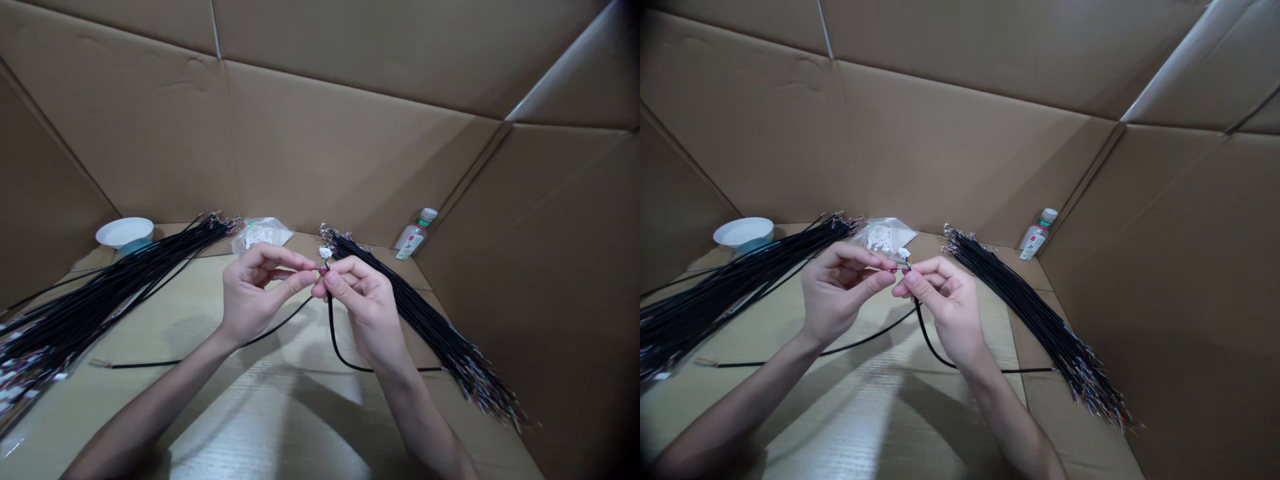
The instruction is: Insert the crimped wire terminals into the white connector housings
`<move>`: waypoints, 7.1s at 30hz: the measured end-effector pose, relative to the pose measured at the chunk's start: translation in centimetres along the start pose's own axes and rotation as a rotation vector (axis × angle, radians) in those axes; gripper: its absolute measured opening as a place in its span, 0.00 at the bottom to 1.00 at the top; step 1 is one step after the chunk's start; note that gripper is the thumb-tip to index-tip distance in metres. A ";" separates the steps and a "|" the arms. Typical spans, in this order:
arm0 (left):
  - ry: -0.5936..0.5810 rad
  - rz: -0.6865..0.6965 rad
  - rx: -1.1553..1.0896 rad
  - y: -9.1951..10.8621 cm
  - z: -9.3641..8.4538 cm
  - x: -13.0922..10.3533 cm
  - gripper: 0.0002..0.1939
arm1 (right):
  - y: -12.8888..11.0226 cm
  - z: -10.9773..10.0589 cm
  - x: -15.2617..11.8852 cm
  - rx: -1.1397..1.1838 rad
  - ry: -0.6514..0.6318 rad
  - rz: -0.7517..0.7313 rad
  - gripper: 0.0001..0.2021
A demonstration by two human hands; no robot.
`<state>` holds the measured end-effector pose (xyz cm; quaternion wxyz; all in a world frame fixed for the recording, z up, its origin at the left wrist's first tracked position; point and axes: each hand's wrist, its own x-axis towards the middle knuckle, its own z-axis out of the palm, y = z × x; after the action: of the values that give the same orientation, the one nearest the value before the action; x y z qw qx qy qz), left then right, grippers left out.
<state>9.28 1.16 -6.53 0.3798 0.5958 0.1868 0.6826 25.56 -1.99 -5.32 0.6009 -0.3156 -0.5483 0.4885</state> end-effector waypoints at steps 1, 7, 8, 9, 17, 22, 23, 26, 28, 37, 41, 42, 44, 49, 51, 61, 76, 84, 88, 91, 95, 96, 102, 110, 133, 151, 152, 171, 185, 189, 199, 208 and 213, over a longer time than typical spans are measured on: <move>-0.008 0.012 0.005 0.0 -0.1 0.0 0.12 | 0.0 0.0 0.0 0.000 0.002 0.006 0.06; -0.014 0.078 0.140 0.2 -0.5 0.1 0.10 | 0.0 0.0 -0.1 0.003 -0.001 0.040 0.06; -0.011 0.086 0.156 0.2 -0.5 0.1 0.09 | -0.1 0.1 -0.1 0.009 0.000 0.042 0.06; -0.009 0.087 0.163 0.3 -0.6 0.2 0.08 | -0.1 0.1 -0.1 0.016 0.002 0.041 0.06; -0.057 -0.067 0.170 2.2 -1.6 1.0 0.05 | -0.1 0.2 -0.1 -0.025 0.018 0.056 0.06; -0.119 -0.160 0.277 3.0 -2.6 1.4 0.09 | 0.1 0.2 -0.2 -0.040 -0.012 0.064 0.07; -0.137 -0.176 0.275 3.0 -2.7 1.5 0.09 | 0.1 0.3 -0.2 -0.040 -0.017 0.065 0.07; -0.208 -0.207 0.272 3.2 -3.3 1.9 0.10 | 0.1 0.3 -0.3 -0.052 -0.034 0.067 0.07; -0.256 -0.202 0.289 3.4 -3.6 2.1 0.11 | 0.0 0.4 -0.3 -0.080 -0.054 0.069 0.07; -0.445 0.159 0.602 5.1 -5.1 2.1 0.10 | 0.0 1.1 -0.6 -0.342 -0.006 0.012 0.05; -0.557 0.387 0.627 4.6 -4.8 1.5 0.13 | 0.5 1.5 -0.9 -0.430 0.076 -0.072 0.05; -0.569 0.424 0.625 4.3 -4.6 1.3 0.15 | 0.6 1.5 -1.0 -0.473 0.073 -0.125 0.05; -0.554 0.444 0.608 3.7 -4.2 1.0 0.18 | 0.9 1.4 -1.1 -0.581 0.028 -0.255 0.05; -0.344 0.250 0.407 2.1 -3.6 0.9 0.21 | 1.4 1.4 -1.2 -0.608 -0.029 -0.327 0.04; -0.284 0.164 0.317 1.6 -3.4 1.2 0.20 | 1.4 1.6 -1.1 -0.484 -0.029 -0.239 0.02; -0.230 -0.046 0.215 1.9 -3.2 1.9 0.14 | 0.8 2.1 -1.0 -0.306 0.001 -0.069 0.06; -0.426 0.143 0.690 3.8 -3.3 1.9 0.04 | 1.0 2.0 -1.0 -0.420 0.027 -0.200 0.05; -0.383 -0.139 0.644 4.1 -4.5 2.5 0.11 | 0.9 1.6 -0.7 -0.500 0.098 -0.259 0.06; -0.556 -0.441 0.482 4.1 -5.0 3.0 0.13 | 0.7 1.4 -0.7 -0.475 0.071 -0.214 0.07; -0.650 -0.566 0.295 3.7 -4.8 3.3 0.13 | 0.5 1.1 -0.6 -0.473 0.052 -0.197 0.07; -0.632 -0.658 0.138 2.9 -4.7 3.4 0.07 | -0.1 0.5 -0.4 -0.491 -0.001 -0.188 0.07; -0.636 -0.672 0.110 2.6 -4.7 3.4 0.06 | -0.2 0.3 -0.3 -0.498 -0.016 -0.181 0.07; -0.694 -0.733 -0.002 1.5 -4.7 3.2 0.07 | -1.3 -0.4 -0.5 -0.605 -0.138 -0.216 0.07; -0.714 -0.709 -0.015 1.1 -4.4 2.9 0.09 | -2.0 -0.1 -1.1 -0.707 -0.130 -0.249 0.08; -0.568 -0.473 0.197 2.5 -3.7 2.5 0.05 | -2.5 0.2 -1.7 -0.915 -0.235 -0.355 0.06; -0.482 -0.192 0.099 1.6 -3.7 1.9 0.08 | -2.2 0.5 -1.9 -1.068 -0.200 -0.566 0.05; -0.481 -0.204 0.100 1.6 -3.6 1.9 0.07 | -2.2 0.6 -1.9 -1.065 -0.208 -0.571 0.06; -0.316 -0.317 0.013 0.9 -3.1 1.2 0.04 | -2.3 0.3 -1.9 -0.940 -0.140 -0.516 0.05; -0.117 -0.629 -0.429 0.3 -0.4 -0.2 0.03 | -1.9 0.3 -1.5 -0.897 -0.012 -0.559 0.05; -0.107 -0.613 -0.422 0.3 -0.4 -0.3 0.03 | -1.7 0.4 -1.5 -0.903 0.008 -0.582 0.05; -0.093 -0.640 -0.473 0.0 -0.2 -0.5 0.04 | -1.9 0.2 -1.4 -0.952 0.005 -0.598 0.04; -0.078 -0.669 -0.511 0.1 0.0 -0.6 0.05 | -2.0 0.2 -1.4 -0.979 0.002 -0.594 0.04; -0.105 -0.607 -0.423 0.2 0.0 -0.6 0.04 | -2.0 0.2 -1.6 -1.020 -0.011 -0.611 0.05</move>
<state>9.25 0.58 -6.79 0.6888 0.4558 0.1900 0.5307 25.96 -4.13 -3.96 0.4838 -0.3898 -0.7830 -0.0299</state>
